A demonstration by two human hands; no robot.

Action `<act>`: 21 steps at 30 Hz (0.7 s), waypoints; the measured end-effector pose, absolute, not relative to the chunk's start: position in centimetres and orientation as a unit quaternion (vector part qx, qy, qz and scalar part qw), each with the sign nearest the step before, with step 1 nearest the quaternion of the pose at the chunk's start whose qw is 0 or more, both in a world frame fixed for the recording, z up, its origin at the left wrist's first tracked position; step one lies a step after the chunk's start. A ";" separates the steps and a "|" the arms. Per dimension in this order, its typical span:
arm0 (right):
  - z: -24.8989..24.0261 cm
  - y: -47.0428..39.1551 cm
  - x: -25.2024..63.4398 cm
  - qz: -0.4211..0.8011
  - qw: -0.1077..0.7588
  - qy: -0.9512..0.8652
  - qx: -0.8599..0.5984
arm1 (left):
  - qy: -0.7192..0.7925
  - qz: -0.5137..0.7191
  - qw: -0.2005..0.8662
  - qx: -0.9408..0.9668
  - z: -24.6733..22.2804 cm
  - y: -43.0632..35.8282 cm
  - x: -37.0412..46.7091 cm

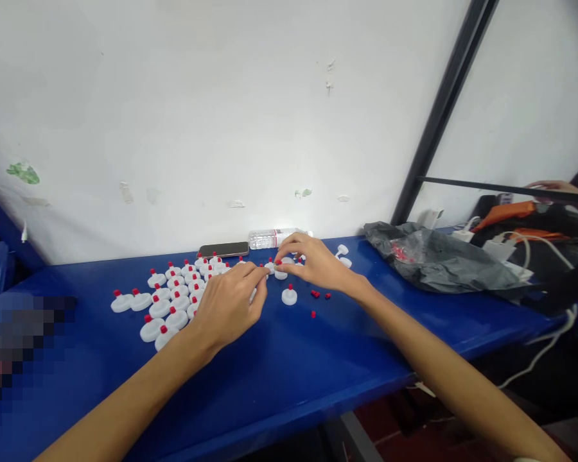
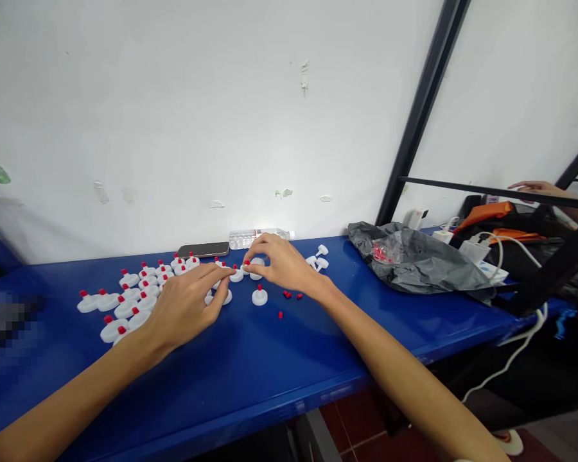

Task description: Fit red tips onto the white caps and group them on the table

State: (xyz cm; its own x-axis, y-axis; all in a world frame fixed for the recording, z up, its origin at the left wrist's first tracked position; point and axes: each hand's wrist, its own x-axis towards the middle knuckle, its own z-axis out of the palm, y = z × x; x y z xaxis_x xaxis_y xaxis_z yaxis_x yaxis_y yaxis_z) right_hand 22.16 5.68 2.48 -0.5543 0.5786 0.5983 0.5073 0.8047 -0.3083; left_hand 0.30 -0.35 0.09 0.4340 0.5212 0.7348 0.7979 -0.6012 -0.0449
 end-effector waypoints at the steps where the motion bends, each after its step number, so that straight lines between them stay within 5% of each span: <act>1: 2.0 5.8 21.9 0.037 0.354 -0.881 -0.311 | -0.400 -0.347 0.190 -0.827 0.0 -0.4 0.4; 10: 0.2 5.9 20.6 0.062 0.272 -0.897 -0.343 | -0.399 -0.310 0.146 -0.850 -0.6 -0.2 0.5; 21: 3.2 7.0 23.8 -0.001 0.358 -0.816 -0.455 | -0.391 -0.317 0.114 -0.856 -0.8 -0.5 0.8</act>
State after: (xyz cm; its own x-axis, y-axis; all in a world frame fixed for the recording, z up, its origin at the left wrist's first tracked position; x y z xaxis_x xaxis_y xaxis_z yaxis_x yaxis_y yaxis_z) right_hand 23.79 6.96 3.19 -0.3308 0.7410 0.5844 0.7421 0.5868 -0.3239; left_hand 0.85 -0.53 -0.79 0.4926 0.5982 0.6320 0.7427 -0.6675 0.0529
